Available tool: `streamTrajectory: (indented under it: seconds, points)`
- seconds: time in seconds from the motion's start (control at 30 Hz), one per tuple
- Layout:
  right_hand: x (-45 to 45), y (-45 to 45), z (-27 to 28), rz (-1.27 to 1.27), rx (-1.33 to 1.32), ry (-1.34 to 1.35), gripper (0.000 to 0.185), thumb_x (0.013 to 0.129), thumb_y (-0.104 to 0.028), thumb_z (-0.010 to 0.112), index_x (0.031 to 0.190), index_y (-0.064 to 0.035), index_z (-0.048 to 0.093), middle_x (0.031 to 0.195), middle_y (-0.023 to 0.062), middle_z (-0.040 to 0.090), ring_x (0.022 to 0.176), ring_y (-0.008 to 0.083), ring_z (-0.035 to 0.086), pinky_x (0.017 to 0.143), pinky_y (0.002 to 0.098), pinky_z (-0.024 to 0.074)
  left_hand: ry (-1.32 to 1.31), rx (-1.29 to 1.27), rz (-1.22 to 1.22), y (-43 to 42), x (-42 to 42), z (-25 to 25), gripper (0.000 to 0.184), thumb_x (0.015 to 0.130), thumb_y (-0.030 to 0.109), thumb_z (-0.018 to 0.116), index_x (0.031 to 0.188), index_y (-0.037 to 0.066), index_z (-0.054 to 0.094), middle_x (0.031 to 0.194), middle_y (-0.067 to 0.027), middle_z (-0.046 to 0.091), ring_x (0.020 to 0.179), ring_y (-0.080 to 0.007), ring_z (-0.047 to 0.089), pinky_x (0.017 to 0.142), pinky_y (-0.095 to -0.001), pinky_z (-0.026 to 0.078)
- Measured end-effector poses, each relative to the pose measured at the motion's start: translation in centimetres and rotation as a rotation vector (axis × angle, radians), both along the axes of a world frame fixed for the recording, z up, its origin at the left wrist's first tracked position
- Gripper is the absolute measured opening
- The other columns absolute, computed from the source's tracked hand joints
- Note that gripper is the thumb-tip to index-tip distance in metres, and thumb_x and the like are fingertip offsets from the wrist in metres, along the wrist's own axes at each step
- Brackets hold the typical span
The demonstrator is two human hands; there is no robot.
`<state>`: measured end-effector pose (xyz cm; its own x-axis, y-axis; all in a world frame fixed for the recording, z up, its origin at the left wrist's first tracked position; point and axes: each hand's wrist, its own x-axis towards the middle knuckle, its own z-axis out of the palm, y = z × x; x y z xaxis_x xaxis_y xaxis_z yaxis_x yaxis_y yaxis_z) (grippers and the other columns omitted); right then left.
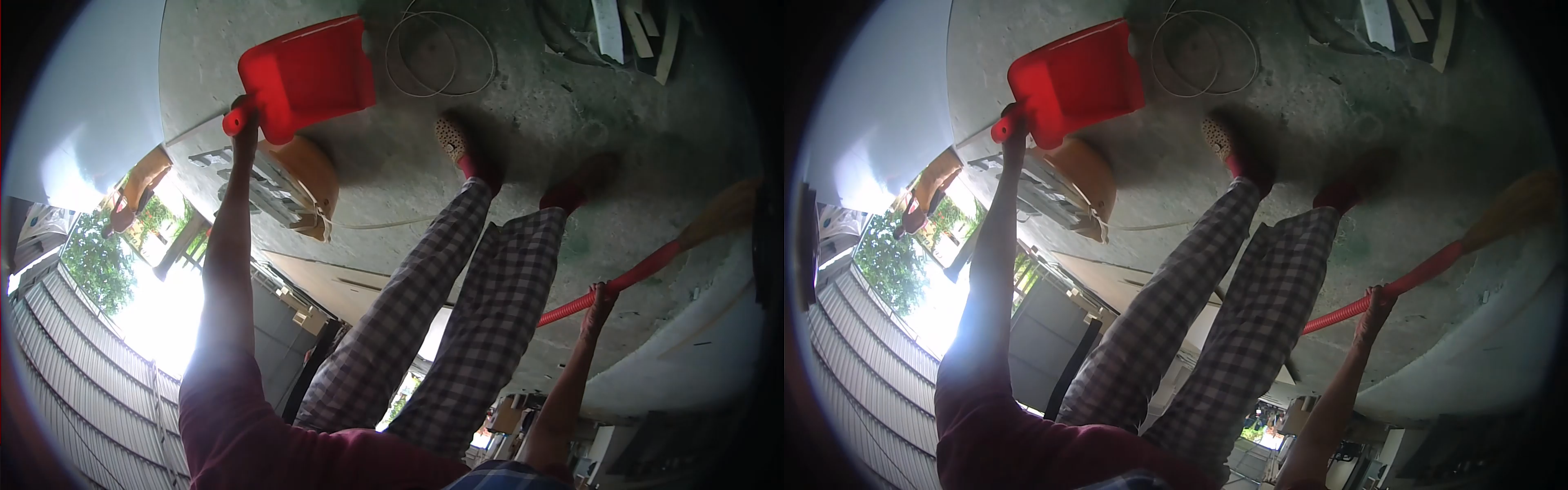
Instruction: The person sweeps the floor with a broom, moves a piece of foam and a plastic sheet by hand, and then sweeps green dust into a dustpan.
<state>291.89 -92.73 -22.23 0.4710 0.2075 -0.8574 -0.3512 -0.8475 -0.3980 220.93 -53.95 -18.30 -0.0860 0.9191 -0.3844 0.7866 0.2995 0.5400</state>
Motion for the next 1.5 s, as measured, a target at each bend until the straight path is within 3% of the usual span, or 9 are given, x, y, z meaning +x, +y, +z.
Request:
streamTrajectory:
  seconds: [0.03, 0.17, 0.3, 0.5, 0.73, 0.87, 0.93, 1.23, 1.5]
  points:
    - [0.3, -0.1, -0.1, -0.003, 0.007, 0.011, 0.036, 0.078, -0.013, 0.058, 0.108, -0.0064, 0.038, 0.089, 0.003, 0.045, 0.08, 0.015, 0.051, 0.08, 0.0343, 0.0416, 0.028, 0.036, -0.081, -0.4, -0.2, -0.3, 0.031, 0.084, 0.017, 0.053, 0.112, 0.007, 0.044, 0.098, -0.0026, 0.05, 0.086, -0.0107, 0.049, 0.069, -0.0258, 0.043]
    - [0.5, 0.2, -0.8, 0.004, 0.004, 0.054, 0.036, 0.078, -0.012, 0.057, 0.108, -0.0064, 0.038, 0.088, 0.0029, 0.045, 0.078, 0.0145, 0.05, 0.081, 0.0345, 0.0411, -0.063, -0.069, 0.278, -3.1, -0.4, -1.5, 0.031, 0.082, 0.01, 0.054, 0.111, 0.004, 0.047, 0.101, -0.0066, 0.053, 0.09, -0.0144, 0.051, 0.077, -0.0277, 0.043]
    - [-0.1, 1.7, -0.9, 0.0, -0.025, 0.098, 0.037, 0.079, -0.01, 0.056, 0.11, -0.0058, 0.037, 0.089, 0.0029, 0.045, 0.079, 0.0143, 0.05, 0.081, 0.0338, 0.0411, -0.068, 0.036, 0.204, -3.8, -0.5, -1.9, 0.03, 0.083, 0.012, 0.054, 0.111, 0.006, 0.048, 0.1, -0.0052, 0.054, 0.087, -0.0129, 0.053, 0.073, -0.0257, 0.045]
    - [-0.5, 4.5, -1.7, 0.048, -0.01, 0.076, 0.04, 0.079, -0.01, 0.056, 0.113, -0.0031, 0.035, 0.09, 0.0037, 0.044, 0.081, 0.0157, 0.05, 0.081, 0.0347, 0.0424, -0.167, -0.021, 0.397, -3.9, -2.4, -1.9, 0.033, 0.084, 0.016, 0.055, 0.114, 0.006, 0.047, 0.102, -0.0038, 0.053, 0.089, -0.013, 0.053, 0.073, -0.0274, 0.046]
    - [1.9, 6.2, -2.4, 0.093, 0.023, 0.084, 0.039, 0.081, -0.011, 0.055, 0.113, -0.0015, 0.034, 0.091, 0.0055, 0.043, 0.081, 0.016, 0.051, 0.078, 0.0333, 0.0438, -0.074, -0.065, 0.263, -3.2, -0.7, -1.2, 0.033, 0.083, 0.018, 0.056, 0.114, 0.01, 0.047, 0.103, -0.0012, 0.052, 0.089, -0.0091, 0.052, 0.07, -0.0243, 0.045]
    - [2.5, 6.3, -2.5, 0.101, 0.009, 0.073, 0.039, 0.081, -0.01, 0.055, 0.113, -0.0019, 0.034, 0.09, 0.0054, 0.044, 0.079, 0.0158, 0.051, 0.078, 0.0327, 0.044, -0.147, -0.065, 0.379, -3.2, 0.0, -1.3, 0.034, 0.083, 0.018, 0.057, 0.114, 0.012, 0.046, 0.104, -0.0014, 0.052, 0.091, -0.0098, 0.052, 0.071, -0.0254, 0.045]
    - [2.7, 6.3, -2.6, 0.093, 0.014, 0.081, 0.039, 0.081, -0.01, 0.056, 0.112, -0.0019, 0.034, 0.09, 0.0053, 0.044, 0.079, 0.0159, 0.05, 0.077, 0.0326, 0.044, -0.128, -0.151, 0.411, -2.9, 0.0, -1.1, 0.044, 0.085, 0.018, 0.053, 0.124, 0.01, 0.036, 0.115, -0.0066, 0.046, 0.105, -0.0169, 0.048, 0.084, -0.0327, 0.045]
    - [2.9, 6.2, -3.0, 0.087, 0.021, 0.121, 0.04, 0.081, -0.011, 0.057, 0.113, -0.0022, 0.034, 0.09, 0.005, 0.043, 0.08, 0.0157, 0.05, 0.079, 0.0324, 0.0435, -0.301, -0.148, 0.481, -2.9, 0.6, -2.2, 0.043, 0.085, 0.019, 0.054, 0.124, 0.011, 0.037, 0.117, -0.0063, 0.045, 0.107, -0.0192, 0.048, 0.089, -0.0358, 0.042]
    - [3.3, 6.0, -3.5, 0.114, 0.009, 0.135, 0.041, 0.081, -0.011, 0.057, 0.113, -0.0026, 0.033, 0.091, 0.0051, 0.044, 0.081, 0.0158, 0.05, 0.079, 0.0334, 0.0432, -0.422, -0.09, 0.43, -2.1, 1.6, -4.4, 0.036, 0.081, 0.012, 0.058, 0.113, 0.008, 0.042, 0.109, -0.0079, 0.049, 0.099, -0.0191, 0.052, 0.081, -0.0323, 0.047]
